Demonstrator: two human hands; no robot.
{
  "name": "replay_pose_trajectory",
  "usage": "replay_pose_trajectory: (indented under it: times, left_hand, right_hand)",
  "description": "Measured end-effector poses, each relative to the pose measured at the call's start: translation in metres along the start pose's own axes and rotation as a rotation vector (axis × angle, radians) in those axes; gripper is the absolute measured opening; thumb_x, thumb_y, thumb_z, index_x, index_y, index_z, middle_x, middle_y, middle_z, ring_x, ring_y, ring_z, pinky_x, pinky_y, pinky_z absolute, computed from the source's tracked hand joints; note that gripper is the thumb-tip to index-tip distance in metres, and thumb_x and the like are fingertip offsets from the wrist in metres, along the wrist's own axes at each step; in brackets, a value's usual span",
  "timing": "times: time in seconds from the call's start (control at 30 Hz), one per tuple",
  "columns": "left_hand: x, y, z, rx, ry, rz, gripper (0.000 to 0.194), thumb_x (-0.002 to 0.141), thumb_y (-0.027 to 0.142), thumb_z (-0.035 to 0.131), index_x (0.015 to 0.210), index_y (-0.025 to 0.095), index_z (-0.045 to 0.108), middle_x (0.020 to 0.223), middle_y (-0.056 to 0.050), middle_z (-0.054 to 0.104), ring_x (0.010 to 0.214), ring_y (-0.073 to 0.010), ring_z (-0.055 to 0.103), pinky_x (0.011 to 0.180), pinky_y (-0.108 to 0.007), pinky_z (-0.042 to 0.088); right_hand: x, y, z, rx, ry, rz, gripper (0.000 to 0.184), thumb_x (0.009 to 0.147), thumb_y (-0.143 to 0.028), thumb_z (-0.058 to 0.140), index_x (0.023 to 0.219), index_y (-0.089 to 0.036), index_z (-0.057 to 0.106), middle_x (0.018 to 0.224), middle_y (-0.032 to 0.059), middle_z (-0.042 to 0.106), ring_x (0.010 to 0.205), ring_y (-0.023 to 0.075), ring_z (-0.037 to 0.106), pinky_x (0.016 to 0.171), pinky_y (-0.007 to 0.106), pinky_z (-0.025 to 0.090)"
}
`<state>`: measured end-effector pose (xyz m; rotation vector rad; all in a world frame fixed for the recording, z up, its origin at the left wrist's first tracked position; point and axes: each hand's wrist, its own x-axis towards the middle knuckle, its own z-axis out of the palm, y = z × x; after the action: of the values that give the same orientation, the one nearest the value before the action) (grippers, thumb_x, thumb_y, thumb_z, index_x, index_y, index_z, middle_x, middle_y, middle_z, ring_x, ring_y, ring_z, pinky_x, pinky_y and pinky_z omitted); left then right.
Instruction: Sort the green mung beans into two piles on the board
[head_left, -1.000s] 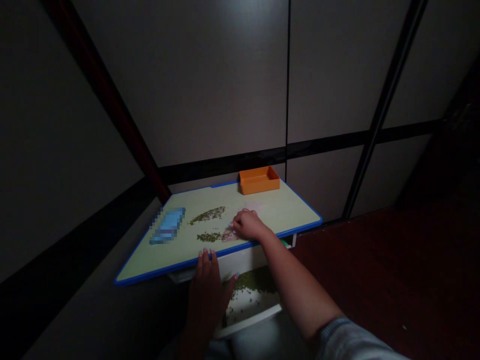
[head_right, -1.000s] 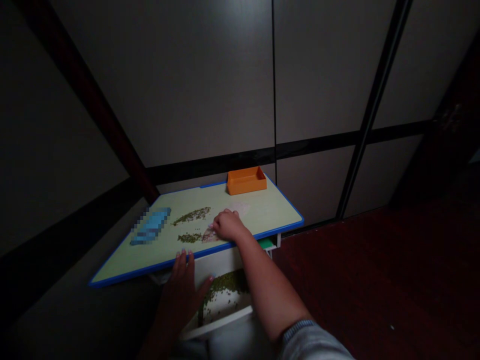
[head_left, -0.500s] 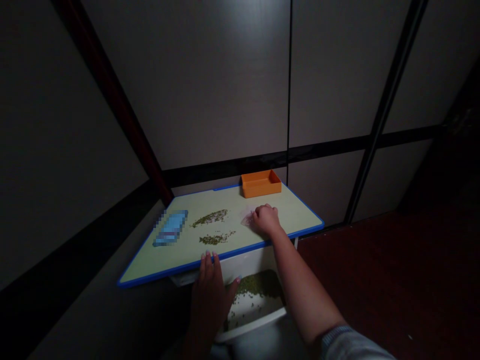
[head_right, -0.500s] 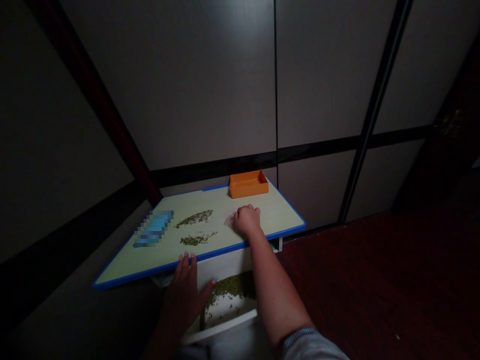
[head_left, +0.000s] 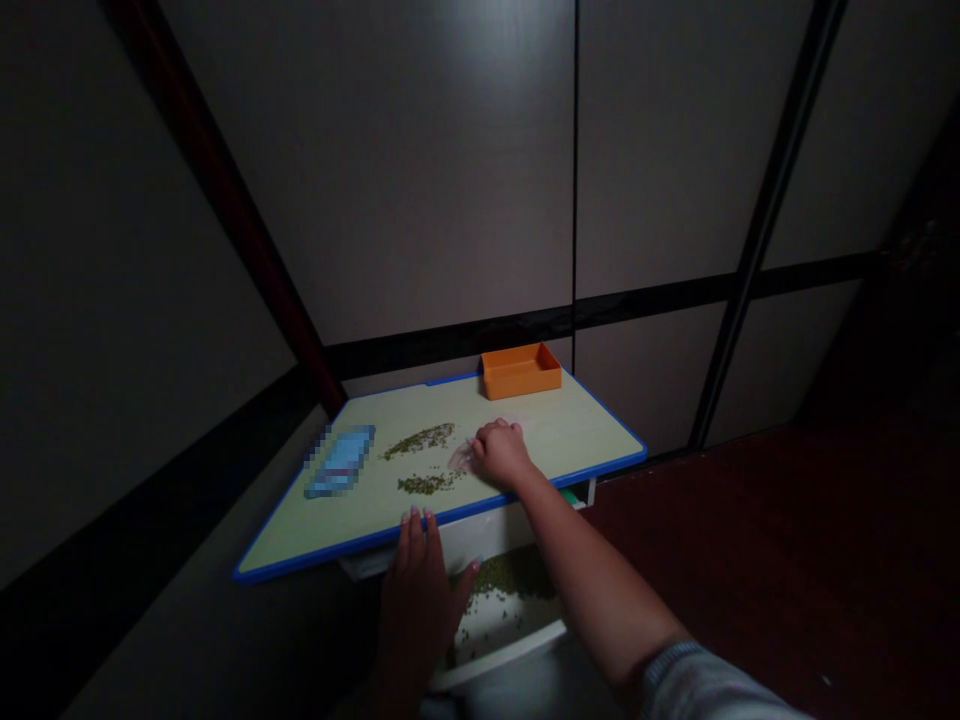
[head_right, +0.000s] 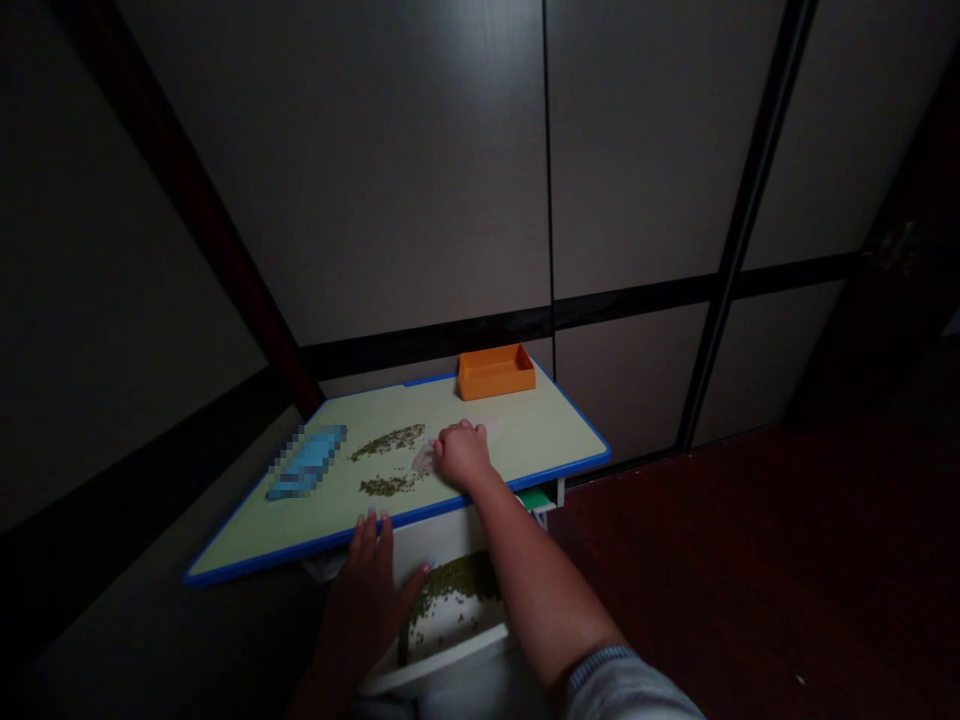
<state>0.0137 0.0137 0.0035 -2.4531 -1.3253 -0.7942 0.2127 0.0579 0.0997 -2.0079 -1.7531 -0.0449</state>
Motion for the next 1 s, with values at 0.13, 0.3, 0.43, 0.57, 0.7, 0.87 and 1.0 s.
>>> replay_pose_trajectory:
  times: [0.13,0.3,0.43,0.57,0.7,0.87,1.0]
  left_hand:
    - [0.0,-0.003,0.003,-0.004,0.008,0.001,0.075,0.08,0.052,0.049,0.134,0.002,0.039,0.142,-0.028,0.041,0.137,-0.0372,0.034,0.093,-0.048,0.047]
    - [-0.001,-0.003,0.004,-0.014,0.017,-0.004,0.074,0.08,0.052,0.049,0.135,0.004,0.037,0.144,-0.027,0.04,0.139,-0.0351,0.03,0.096,-0.047,0.045]
    - [-0.001,-0.001,0.004,-0.012,0.017,-0.012,0.074,0.08,0.052,0.048,0.136,0.005,0.035,0.144,-0.026,0.04,0.139,-0.0352,0.03,0.096,-0.049,0.045]
    - [-0.001,-0.001,0.002,-0.009,0.012,-0.006,0.074,0.08,0.052,0.048,0.134,0.003,0.037,0.143,-0.028,0.04,0.138,-0.0362,0.032,0.097,-0.048,0.044]
    - [-0.001,-0.002,0.001,-0.01,0.005,0.007,0.074,0.081,0.052,0.048,0.134,0.001,0.038,0.143,-0.028,0.041,0.138,-0.0362,0.031,0.099,-0.047,0.043]
    - [-0.001,-0.002,0.002,-0.003,0.009,-0.011,0.073,0.081,0.05,0.047,0.135,0.002,0.036,0.144,-0.028,0.039,0.138,-0.0363,0.031,0.096,-0.048,0.044]
    - [-0.001,-0.002,0.004,-0.008,0.01,-0.01,0.073,0.081,0.051,0.047,0.135,0.003,0.037,0.144,-0.027,0.039,0.138,-0.036,0.031,0.096,-0.047,0.044]
  right_hand:
    - [-0.002,0.01,-0.01,0.048,-0.069,-0.034,0.037,0.094,-0.032,0.037,0.09,-0.015,0.069,0.1,0.0119,0.07,0.1,0.0209,0.054,0.08,0.032,0.033]
    - [-0.006,0.02,-0.013,0.071,-0.201,-0.133,0.032,0.091,-0.035,0.047,0.077,-0.018,0.07,0.083,0.0046,0.072,0.076,0.0134,0.058,0.067,0.025,0.033]
    - [-0.008,0.017,-0.013,0.026,-0.195,-0.137,0.03,0.09,-0.033,0.048,0.079,-0.018,0.072,0.089,0.0076,0.072,0.087,0.0169,0.059,0.073,0.027,0.033]
    - [-0.008,0.015,-0.014,-0.025,-0.169,-0.114,0.03,0.092,-0.034,0.047,0.086,-0.019,0.072,0.095,0.0099,0.071,0.099,0.0197,0.057,0.08,0.028,0.035]
    - [-0.006,0.018,-0.014,-0.067,-0.151,-0.079,0.029,0.092,-0.034,0.048,0.091,-0.019,0.072,0.098,0.0108,0.071,0.104,0.0216,0.056,0.083,0.03,0.036]
    - [-0.003,0.022,-0.01,-0.101,-0.118,-0.019,0.03,0.091,-0.033,0.047,0.092,-0.017,0.072,0.1,0.0128,0.07,0.105,0.0242,0.055,0.084,0.034,0.036]
    - [-0.002,0.026,-0.007,-0.108,-0.081,0.028,0.032,0.091,-0.031,0.044,0.094,-0.015,0.072,0.102,0.0139,0.07,0.106,0.0246,0.053,0.086,0.036,0.035]
